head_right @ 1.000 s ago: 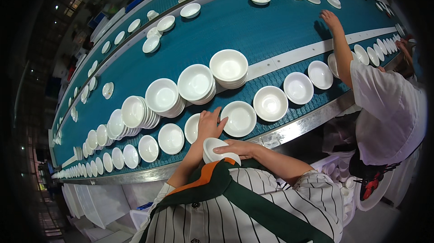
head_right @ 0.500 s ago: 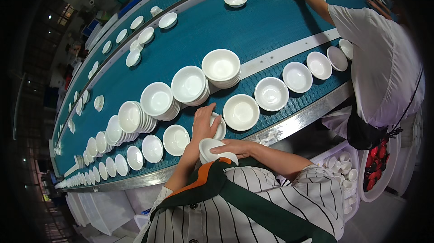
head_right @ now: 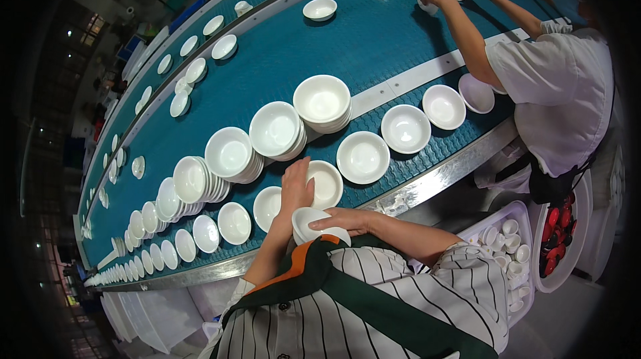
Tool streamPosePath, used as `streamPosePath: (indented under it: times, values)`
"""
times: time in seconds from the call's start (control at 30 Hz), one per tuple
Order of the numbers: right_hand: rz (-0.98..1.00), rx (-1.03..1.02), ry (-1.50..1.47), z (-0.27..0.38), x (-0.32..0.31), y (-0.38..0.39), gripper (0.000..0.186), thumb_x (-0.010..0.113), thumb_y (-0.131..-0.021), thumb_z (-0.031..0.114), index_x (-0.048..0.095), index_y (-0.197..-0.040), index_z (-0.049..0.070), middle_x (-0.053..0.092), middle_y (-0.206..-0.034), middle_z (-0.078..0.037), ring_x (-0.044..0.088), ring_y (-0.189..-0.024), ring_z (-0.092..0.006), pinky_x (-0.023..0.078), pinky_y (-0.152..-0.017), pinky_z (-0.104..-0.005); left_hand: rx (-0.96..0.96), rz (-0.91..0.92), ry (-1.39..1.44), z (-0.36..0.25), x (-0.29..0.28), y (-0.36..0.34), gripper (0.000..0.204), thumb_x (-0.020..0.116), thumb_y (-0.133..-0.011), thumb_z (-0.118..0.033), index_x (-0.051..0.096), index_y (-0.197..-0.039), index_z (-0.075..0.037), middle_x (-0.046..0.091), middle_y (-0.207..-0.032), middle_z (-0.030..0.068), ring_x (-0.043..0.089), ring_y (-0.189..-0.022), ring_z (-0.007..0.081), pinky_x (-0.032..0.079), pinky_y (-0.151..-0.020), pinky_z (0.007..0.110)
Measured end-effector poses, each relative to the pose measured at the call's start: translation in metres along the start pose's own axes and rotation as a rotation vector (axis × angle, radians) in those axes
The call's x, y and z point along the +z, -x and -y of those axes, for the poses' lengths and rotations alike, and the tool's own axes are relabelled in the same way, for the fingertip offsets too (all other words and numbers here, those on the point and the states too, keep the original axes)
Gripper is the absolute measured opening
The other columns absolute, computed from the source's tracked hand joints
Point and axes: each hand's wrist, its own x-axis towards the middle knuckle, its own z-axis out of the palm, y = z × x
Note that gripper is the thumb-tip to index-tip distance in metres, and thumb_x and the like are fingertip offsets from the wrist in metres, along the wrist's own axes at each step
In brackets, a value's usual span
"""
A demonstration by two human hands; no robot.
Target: The person picks up white bowls from a moving conveyor belt, stacks some bowls together, and places others into large plastic bins on the floor.
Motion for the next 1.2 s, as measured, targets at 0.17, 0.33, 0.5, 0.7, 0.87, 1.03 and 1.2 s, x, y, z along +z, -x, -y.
streamPosePath:
  times: [0.17, 0.33, 0.5, 0.7, 0.87, 1.03, 1.2]
  values:
    - [0.018, -0.014, 0.021, 0.0, -0.02, 0.015, 0.059, 0.065, -0.08, 0.04, 0.046, -0.119, -0.001, 0.059, -0.101, -0.006, 0.061, -0.083, -0.0084, 0.051, -0.063, -0.0166, 0.045, 0.061, 0.135, -0.032, 0.015, -0.03, 0.043, 0.061, -0.078, -0.019, 0.05, -0.115, 0.001, 0.06, -0.085, 0.0192, 0.055, -0.084, 0.0324, 0.037, -0.082, 0.041]
    - [0.01, 0.022, 0.027, -0.002, -0.038, 0.028, 0.059, 0.065, -0.08, 0.041, 0.047, -0.118, 0.0, 0.059, -0.1, -0.005, 0.061, -0.081, -0.0073, 0.05, -0.061, -0.0162, -0.045, 0.18, 0.017, -0.046, 0.03, -0.045, 0.044, 0.057, -0.078, -0.013, 0.046, -0.119, -0.001, 0.06, -0.069, 0.0155, 0.058, -0.072, 0.0298, 0.037, -0.072, 0.039]
    - [0.011, 0.023, 0.047, 0.007, -0.047, 0.048, 0.06, 0.065, -0.08, 0.041, 0.046, -0.119, 0.0, 0.059, -0.1, -0.006, 0.06, -0.082, -0.0073, 0.05, -0.062, -0.0162, -0.143, 0.267, -0.022, -0.06, 0.023, -0.049, 0.047, 0.053, -0.077, -0.005, 0.044, -0.123, -0.006, 0.06, -0.095, 0.016, 0.056, -0.088, 0.0306, 0.037, -0.075, 0.041]
    - [0.017, -0.041, 0.011, 0.016, -0.053, 0.074, 0.06, 0.062, -0.083, 0.039, 0.043, -0.123, -0.002, 0.058, -0.103, -0.006, 0.06, -0.085, -0.0076, 0.05, -0.064, -0.0162, 0.074, -0.037, 0.079, -0.079, 0.039, -0.061, 0.038, 0.056, -0.078, -0.009, 0.053, -0.115, -0.002, 0.056, -0.106, 0.0171, 0.053, -0.095, 0.0322, 0.037, -0.085, 0.042]
    - [0.046, 0.0, -0.004, 0.015, -0.078, 0.088, 0.061, 0.063, -0.082, 0.039, 0.042, -0.123, -0.001, 0.057, -0.103, -0.006, 0.06, -0.085, -0.0078, 0.05, -0.065, -0.0167, -0.09, 0.168, 0.166, -0.114, 0.057, -0.092, 0.043, 0.06, -0.079, -0.019, 0.05, -0.115, 0.002, 0.061, -0.082, 0.0194, 0.058, -0.079, 0.0328, 0.039, -0.079, 0.042]
    - [0.038, 0.005, 0.021, 0.022, -0.091, 0.109, 0.059, 0.063, -0.082, 0.039, 0.044, -0.121, -0.001, 0.058, -0.101, -0.005, 0.059, -0.082, -0.0061, 0.049, -0.061, -0.0157, -0.1, 0.161, 0.042, -0.116, 0.069, -0.096, 0.052, 0.053, -0.078, -0.007, 0.039, -0.128, -0.003, 0.061, -0.081, 0.0169, 0.057, -0.075, 0.032, 0.039, -0.073, 0.044]
    - [0.023, 0.019, 0.045, 0.023, -0.111, 0.128, 0.058, 0.063, -0.082, 0.039, 0.045, -0.12, -0.001, 0.058, -0.1, -0.005, 0.059, -0.081, -0.0054, 0.049, -0.059, -0.0154, -0.119, 0.2, 0.024, -0.135, 0.067, -0.107, 0.049, 0.048, -0.076, 0.001, 0.044, -0.125, -0.005, 0.056, -0.107, 0.0167, 0.053, -0.094, 0.032, 0.039, -0.078, 0.043]
